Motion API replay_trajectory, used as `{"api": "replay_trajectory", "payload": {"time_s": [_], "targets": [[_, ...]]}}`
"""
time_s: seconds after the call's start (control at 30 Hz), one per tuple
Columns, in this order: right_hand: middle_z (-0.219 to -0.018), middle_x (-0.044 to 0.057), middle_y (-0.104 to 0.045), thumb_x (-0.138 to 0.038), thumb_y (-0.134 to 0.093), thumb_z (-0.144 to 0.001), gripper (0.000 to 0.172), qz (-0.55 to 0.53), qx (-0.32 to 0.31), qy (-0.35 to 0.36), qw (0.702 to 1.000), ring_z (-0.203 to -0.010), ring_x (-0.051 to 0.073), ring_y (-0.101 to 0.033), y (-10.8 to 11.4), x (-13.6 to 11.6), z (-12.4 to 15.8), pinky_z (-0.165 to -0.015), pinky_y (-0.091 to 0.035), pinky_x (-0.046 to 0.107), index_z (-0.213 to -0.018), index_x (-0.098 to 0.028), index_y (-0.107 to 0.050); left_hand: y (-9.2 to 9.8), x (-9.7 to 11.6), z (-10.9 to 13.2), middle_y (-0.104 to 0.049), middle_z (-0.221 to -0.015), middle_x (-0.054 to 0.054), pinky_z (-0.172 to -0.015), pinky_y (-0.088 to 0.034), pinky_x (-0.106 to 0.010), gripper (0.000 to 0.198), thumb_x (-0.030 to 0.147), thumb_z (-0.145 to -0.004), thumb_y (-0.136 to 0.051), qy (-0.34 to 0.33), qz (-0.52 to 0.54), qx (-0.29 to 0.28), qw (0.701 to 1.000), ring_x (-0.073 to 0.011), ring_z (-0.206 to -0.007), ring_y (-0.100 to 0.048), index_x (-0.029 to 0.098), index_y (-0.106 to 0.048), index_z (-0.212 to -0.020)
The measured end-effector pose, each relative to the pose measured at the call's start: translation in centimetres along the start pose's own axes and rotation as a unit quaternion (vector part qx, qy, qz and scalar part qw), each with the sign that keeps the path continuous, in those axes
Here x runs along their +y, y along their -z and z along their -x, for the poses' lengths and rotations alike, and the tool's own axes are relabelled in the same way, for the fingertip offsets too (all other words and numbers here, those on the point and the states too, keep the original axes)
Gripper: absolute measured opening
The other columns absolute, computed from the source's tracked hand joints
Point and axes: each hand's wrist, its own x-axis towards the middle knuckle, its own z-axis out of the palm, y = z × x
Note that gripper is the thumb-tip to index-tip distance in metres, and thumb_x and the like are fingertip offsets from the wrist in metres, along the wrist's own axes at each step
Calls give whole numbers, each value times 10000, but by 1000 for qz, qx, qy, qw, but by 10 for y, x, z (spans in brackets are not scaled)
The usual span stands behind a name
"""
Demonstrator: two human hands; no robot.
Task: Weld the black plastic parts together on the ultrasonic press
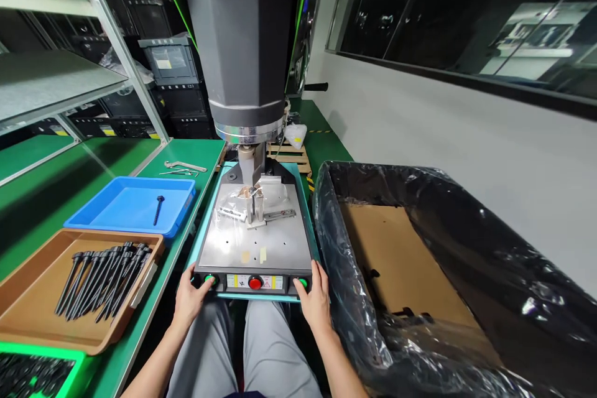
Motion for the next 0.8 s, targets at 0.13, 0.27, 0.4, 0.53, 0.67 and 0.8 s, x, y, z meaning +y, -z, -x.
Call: {"api": "replay_trajectory", "payload": {"time_s": [0.13,0.27,0.4,0.53,0.67,0.8], "targets": [[-1448,134,-370,-551,-487,-884,714,5,-27,13,1000,-1322,310,-417,3,9,-3,-1084,-382,470,-1492,-238,-283,2,-4,-6,-598,-1244,-121,-1035,-390,-475,657,446,-648,-761,-21,11,3,1000,-329,-1195,-536,199,-562,-1224],[-1448,124,-373,-529,-489,-880,690,-3,-38,6,999,-1322,312,-423,5,16,0,-1084,-385,472,-1484,-249,-307,3,-3,-8,-609,-1210,-113,-998,-420,-477,638,433,-625,-771,-13,21,5,1000,-337,-1161,-554,209,-583,-1192],[-1386,151,-443,-525,-540,-835,676,-6,-11,-4,1000,-1276,332,-469,15,-7,-10,-1060,-409,491,-1420,-205,-424,6,0,-7,-598,-1209,-126,-1012,-410,-488,661,448,-636,-762,-19,-3,-6,1000,-342,-1165,-550,190,-568,-1213],[-1412,136,-455,-422,-556,-861,522,-57,40,38,997,-1303,292,-445,13,-69,-55,-1110,-344,458,-1336,-209,-523,9,10,-6,-541,-1310,-144,-1066,-366,-487,723,452,-660,-756,-34,-14,1,999,-338,-1254,-490,191,-513,-1290],[-1325,122,-559,-403,-673,-763,563,-211,-37,-16,977,-1235,279,-515,-28,-116,-116,-1036,-406,462,-1282,-219,-556,10,24,-4,-512,-1366,-127,-1097,-344,-456,674,430,-718,-727,-50,15,33,998,-307,-1303,-453,220,-492,-1314],[-1077,95,-684,-399,-745,-661,601,-322,-93,-85,938,-1028,234,-625,-68,-125,-147,-944,-451,411,-1197,-182,-583,14,24,-1,-529,-1360,-128,-1079,-369,-449,637,401,-738,-720,-45,48,35,997,-293,-1278,-480,221,-498,-1308]]}}
